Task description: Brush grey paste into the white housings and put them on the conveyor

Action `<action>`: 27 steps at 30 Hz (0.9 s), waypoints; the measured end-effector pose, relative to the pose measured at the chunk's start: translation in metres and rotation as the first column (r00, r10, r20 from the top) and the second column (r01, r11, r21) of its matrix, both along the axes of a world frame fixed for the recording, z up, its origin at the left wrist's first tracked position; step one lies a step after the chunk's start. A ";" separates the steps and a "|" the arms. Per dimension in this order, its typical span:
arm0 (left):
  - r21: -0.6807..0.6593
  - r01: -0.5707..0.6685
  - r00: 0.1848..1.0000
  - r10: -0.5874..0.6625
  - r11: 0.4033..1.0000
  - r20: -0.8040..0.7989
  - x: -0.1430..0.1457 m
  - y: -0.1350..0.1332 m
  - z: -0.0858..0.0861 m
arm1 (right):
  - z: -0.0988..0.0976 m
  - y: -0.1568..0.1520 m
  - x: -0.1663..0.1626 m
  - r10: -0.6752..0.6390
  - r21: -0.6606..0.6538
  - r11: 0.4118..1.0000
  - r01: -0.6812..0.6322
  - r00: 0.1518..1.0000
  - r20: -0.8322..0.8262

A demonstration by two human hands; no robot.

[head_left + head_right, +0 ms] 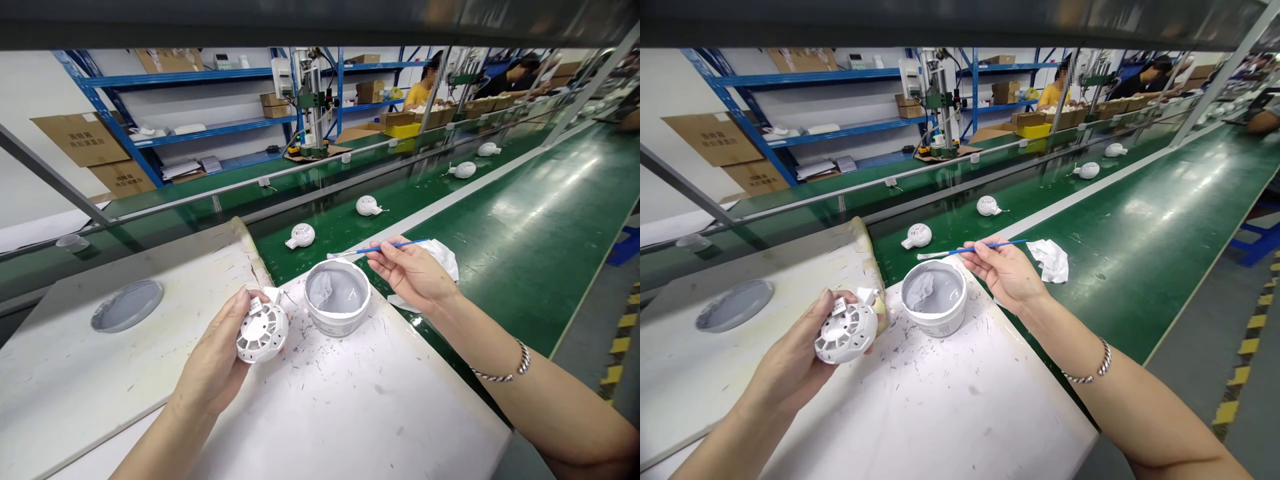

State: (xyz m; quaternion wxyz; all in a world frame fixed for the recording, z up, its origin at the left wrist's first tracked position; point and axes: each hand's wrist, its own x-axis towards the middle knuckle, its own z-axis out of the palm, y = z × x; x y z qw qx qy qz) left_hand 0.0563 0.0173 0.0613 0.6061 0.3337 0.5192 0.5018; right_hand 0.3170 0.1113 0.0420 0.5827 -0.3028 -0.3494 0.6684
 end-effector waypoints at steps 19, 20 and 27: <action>-0.008 0.021 0.992 -0.022 1.000 -0.121 0.027 -0.017 0.001 | 0.009 -0.074 -0.028 -0.103 0.688 0.691 -0.221 0.912 0.397; -0.008 0.020 0.994 -0.021 1.000 -0.107 0.028 -0.017 0.002 | 0.010 -0.075 -0.026 -0.150 0.770 0.567 -0.292 0.883 0.445; 0.018 -0.005 0.999 0.006 1.000 -0.048 0.025 -0.018 0.004 | 0.027 -0.079 -0.020 -0.356 0.803 0.054 -0.593 0.740 0.571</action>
